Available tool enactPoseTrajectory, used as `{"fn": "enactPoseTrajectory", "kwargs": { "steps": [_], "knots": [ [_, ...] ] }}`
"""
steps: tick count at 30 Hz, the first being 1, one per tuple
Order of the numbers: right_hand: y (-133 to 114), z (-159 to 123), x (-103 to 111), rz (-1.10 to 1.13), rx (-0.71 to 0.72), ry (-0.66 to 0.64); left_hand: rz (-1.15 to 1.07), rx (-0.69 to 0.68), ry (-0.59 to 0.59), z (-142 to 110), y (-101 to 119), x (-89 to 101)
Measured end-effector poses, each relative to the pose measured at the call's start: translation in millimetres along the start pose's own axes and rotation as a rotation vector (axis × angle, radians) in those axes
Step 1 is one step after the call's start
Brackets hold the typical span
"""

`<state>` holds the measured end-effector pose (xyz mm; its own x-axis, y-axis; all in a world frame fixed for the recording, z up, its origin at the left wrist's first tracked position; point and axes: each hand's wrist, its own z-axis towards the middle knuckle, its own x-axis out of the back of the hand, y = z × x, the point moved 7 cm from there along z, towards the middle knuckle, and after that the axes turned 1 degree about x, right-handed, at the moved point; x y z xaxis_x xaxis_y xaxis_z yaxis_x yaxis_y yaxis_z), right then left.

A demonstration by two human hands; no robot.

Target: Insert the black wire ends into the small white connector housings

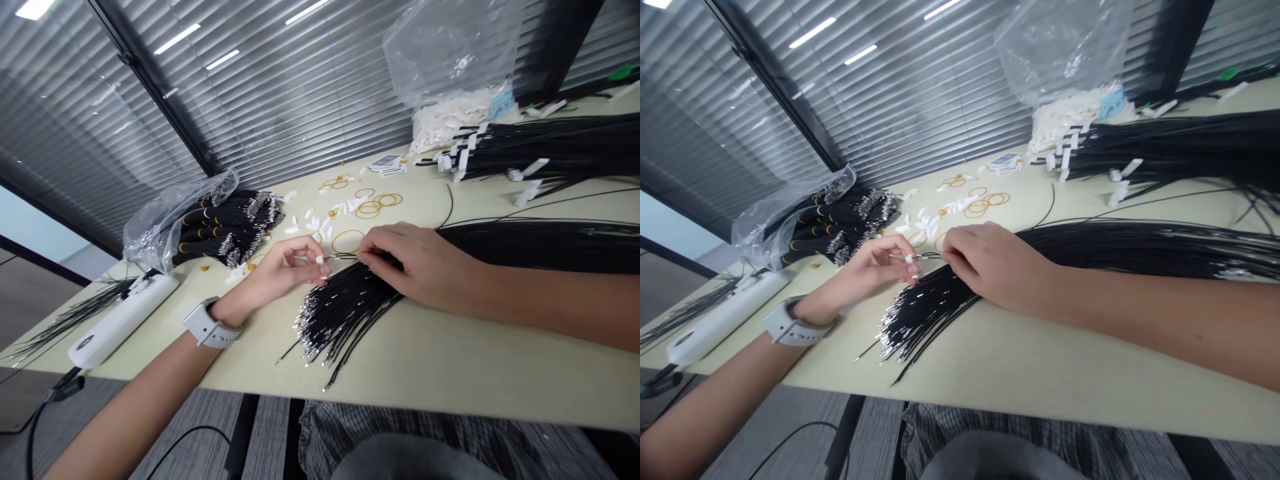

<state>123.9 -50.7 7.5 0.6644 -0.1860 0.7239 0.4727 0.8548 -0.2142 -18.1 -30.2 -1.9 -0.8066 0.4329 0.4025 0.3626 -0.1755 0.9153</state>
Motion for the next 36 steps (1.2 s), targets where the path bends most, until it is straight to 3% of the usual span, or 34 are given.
{"fn": "enactPoseTrajectory", "kwargs": {
  "steps": [5, 16, 23, 36],
  "knots": [
    [-1, 0, -4, 0.014, 0.015, -0.031, 0.016, -0.037, -0.064, -1, 2, -5.7],
    [-9, -1, -4, 0.018, 0.092, -0.044, 0.083, -0.059, -0.091, -5, 5, -8.5],
    [-1, 0, -3, 0.034, 0.005, -0.021, 0.012, -0.046, -0.082, -1, 1, -8.8],
    [-2, 0, -5, 0.038, -0.011, -0.044, -0.024, -0.021, -0.085, 0, 1, -11.4]
  ]
}}
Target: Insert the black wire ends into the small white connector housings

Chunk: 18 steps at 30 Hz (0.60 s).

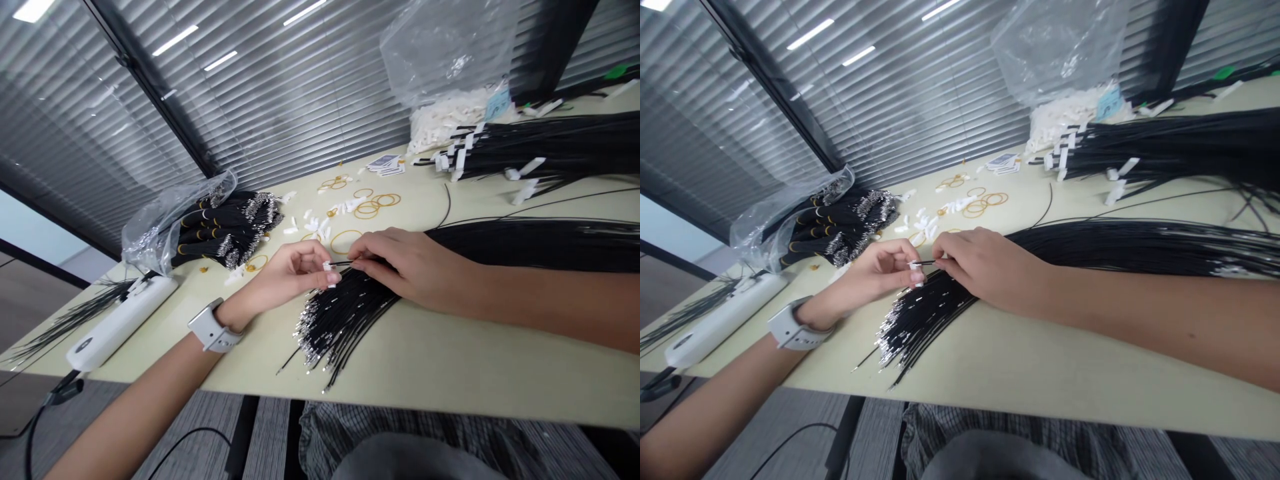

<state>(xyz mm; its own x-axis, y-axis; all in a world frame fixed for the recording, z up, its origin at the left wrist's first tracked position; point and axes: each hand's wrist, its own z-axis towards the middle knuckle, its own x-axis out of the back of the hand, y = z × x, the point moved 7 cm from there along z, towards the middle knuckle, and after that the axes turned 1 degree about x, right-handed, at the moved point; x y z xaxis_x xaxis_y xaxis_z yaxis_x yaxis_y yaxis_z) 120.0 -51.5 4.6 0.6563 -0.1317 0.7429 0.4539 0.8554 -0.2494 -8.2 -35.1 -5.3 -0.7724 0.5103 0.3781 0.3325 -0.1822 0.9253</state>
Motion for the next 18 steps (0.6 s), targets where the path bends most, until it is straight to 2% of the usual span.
{"fn": "enactPoseTrajectory", "kwargs": {
  "steps": [9, 18],
  "knots": [
    [-0.2, 0.4, -2.7, 0.043, -0.034, -0.052, -0.018, -0.008, -0.006, -2.3, 0.5, 0.6],
    [-1.2, -0.6, -2.3, 0.093, -0.019, -0.052, 0.025, -0.014, -0.020, -1.5, 2.2, -2.9]
  ]
}}
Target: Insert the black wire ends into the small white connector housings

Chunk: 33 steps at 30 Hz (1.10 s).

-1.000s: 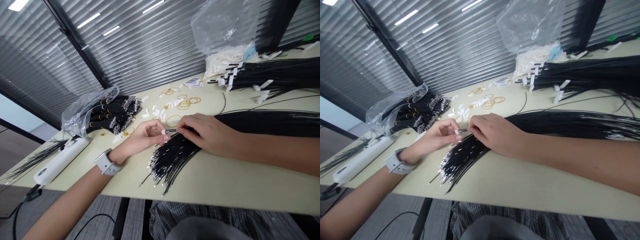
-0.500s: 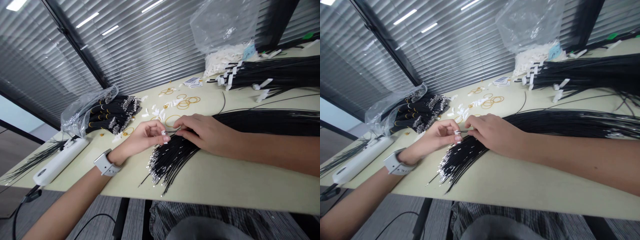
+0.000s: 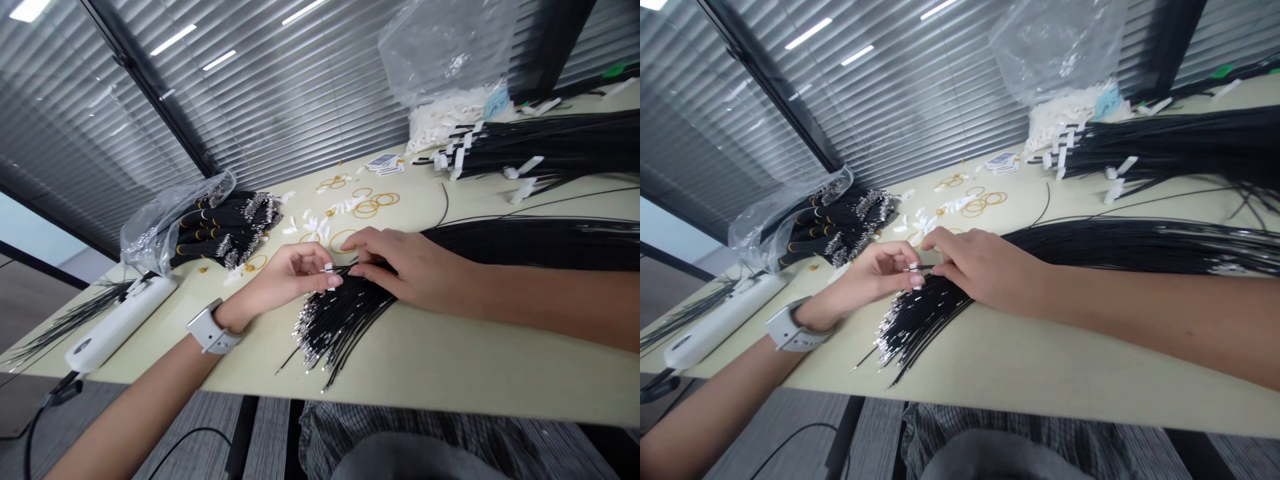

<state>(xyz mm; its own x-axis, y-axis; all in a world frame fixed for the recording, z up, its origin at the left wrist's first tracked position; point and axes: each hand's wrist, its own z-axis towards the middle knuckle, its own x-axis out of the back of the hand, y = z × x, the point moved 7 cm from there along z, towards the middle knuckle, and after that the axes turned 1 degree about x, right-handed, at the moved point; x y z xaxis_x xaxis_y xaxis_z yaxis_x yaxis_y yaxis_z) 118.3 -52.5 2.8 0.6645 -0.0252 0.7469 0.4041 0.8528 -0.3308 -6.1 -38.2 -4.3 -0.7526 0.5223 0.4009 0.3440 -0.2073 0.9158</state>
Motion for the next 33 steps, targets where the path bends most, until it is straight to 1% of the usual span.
{"fn": "enactPoseTrajectory", "kwargs": {
  "steps": [5, 11, 16, 23, 33],
  "knots": [
    [-1, 1, 1, -0.025, 0.002, 0.014, -0.023, 0.013, 0.008, -1, 0, 2.4],
    [-7, 0, 8, -0.071, 0.107, 0.110, -0.019, -0.002, 0.025, 0, 1, 4.6],
    [-5, -1, 14, -0.076, 0.079, 0.191, -0.024, 0.026, 0.084, 3, -3, 9.0],
    [-2, -1, 15, -0.122, 0.050, 0.205, -0.022, 0.020, 0.092, 3, -6, 10.9],
    [-1, -2, 15, -0.121, 0.036, 0.178, 0.010, 0.006, 0.088, 2, -5, 9.5]
  ]
}}
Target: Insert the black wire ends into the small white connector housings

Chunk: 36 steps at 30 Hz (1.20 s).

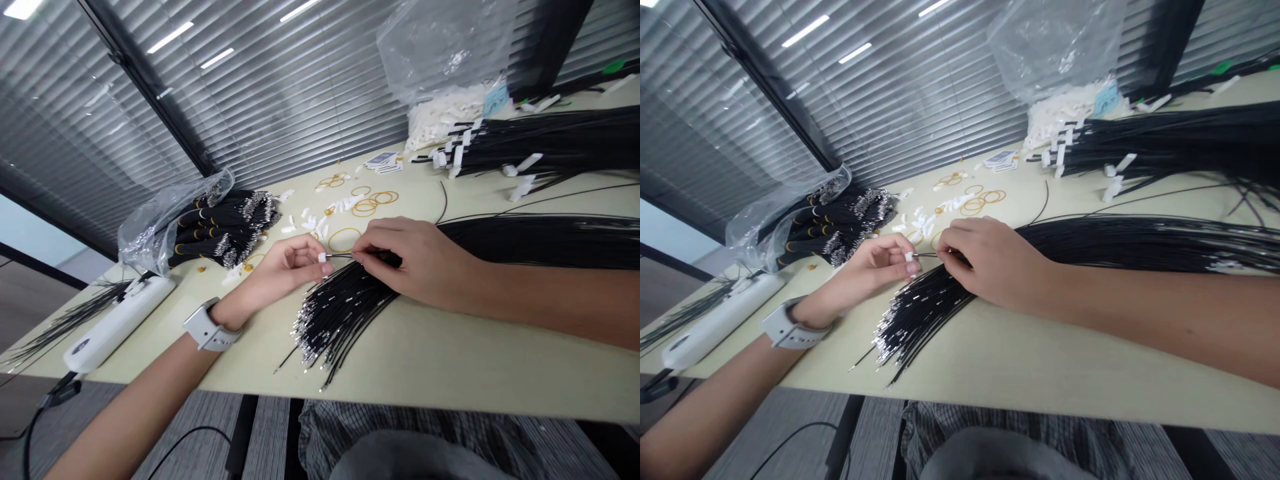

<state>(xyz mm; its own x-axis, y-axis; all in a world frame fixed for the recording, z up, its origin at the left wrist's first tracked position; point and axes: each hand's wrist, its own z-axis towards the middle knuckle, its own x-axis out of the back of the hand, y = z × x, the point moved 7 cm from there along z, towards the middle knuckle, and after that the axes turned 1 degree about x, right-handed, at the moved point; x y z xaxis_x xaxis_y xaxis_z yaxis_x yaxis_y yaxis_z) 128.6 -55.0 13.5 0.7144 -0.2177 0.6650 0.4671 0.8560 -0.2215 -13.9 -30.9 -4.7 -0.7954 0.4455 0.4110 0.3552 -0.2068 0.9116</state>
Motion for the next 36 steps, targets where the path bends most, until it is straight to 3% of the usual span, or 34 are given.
{"fn": "enactPoseTrajectory", "kwargs": {
  "steps": [9, 24, 36],
  "knots": [
    [-4.7, 0.9, 2.8, 0.012, 0.063, 0.036, 0.025, 0.006, -0.004, 0.2, -0.4, -0.8],
    [-2.8, 0.6, -1.7, 0.013, 0.048, -0.002, 0.033, -0.015, -0.002, -1.2, 1.1, -1.1],
    [-7.7, 0.5, -6.4, 0.034, 0.138, -0.047, 0.068, -0.015, -0.019, -1.5, 0.1, -4.2]
  ]
}}
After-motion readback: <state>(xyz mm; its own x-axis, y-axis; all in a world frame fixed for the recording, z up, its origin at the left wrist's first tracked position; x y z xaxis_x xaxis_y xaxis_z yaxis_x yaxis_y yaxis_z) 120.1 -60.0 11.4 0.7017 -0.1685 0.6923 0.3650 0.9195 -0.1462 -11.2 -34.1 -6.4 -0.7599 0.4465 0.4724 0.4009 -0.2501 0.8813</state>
